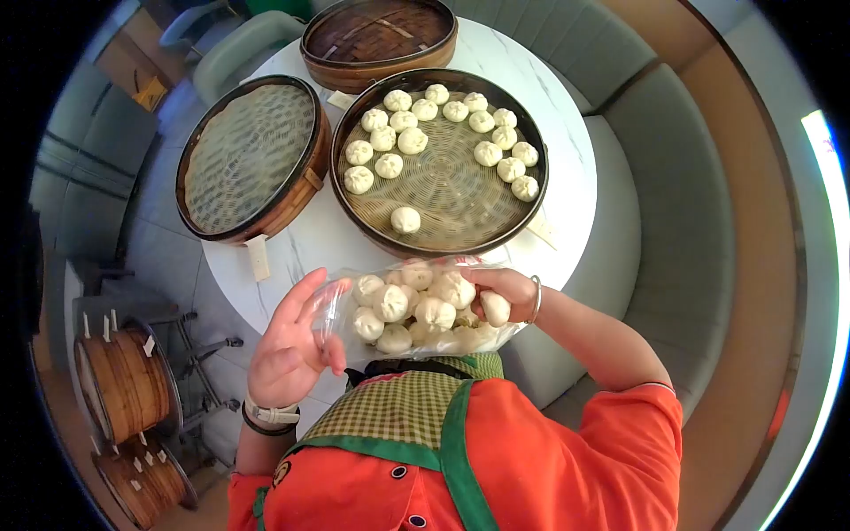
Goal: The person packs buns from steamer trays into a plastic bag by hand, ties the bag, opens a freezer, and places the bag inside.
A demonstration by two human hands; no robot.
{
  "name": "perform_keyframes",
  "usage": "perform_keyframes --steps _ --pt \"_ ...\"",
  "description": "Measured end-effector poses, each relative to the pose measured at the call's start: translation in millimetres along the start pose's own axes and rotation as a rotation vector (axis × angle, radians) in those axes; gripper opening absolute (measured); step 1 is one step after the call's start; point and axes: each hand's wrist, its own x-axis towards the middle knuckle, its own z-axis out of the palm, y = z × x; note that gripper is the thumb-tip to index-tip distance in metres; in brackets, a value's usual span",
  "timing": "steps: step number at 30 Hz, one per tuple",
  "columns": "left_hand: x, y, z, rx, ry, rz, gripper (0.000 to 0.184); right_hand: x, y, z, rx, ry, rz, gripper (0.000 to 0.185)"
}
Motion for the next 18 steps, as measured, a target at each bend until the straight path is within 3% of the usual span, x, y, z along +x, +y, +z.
perform_keyframes --steps 4,6,7,9,17,18 --pt "-1 -1 -1 0.011 -0.006 0.003 0.083 7 16 -13 0.105 0.127 -0.066 0.039" --pt "-2 -1 -1 0.022 0.001 0.002 0.083 -1 13 -19 -0.765 0.364 -0.300 0.036" --pt "-2 -1 -1 0.021 0.000 0.003 0.083 -2 14 -17 -0.766 0.364 -0.300 0.036" --pt "-2 -1 -1 0.017 -0.011 0.005 0.083 -4 19 -6 -1.215 0.352 -0.350 0.037" --pt "-2 -4 1 0.037 -0.003 -0.018 0.082 14 39 19 -1.230 0.214 -0.302 0.042" --pt "-1 -3 1 0.038 -0.008 -0.014 0.082 21 44 12 -1.314 0.215 -0.393 0.045"
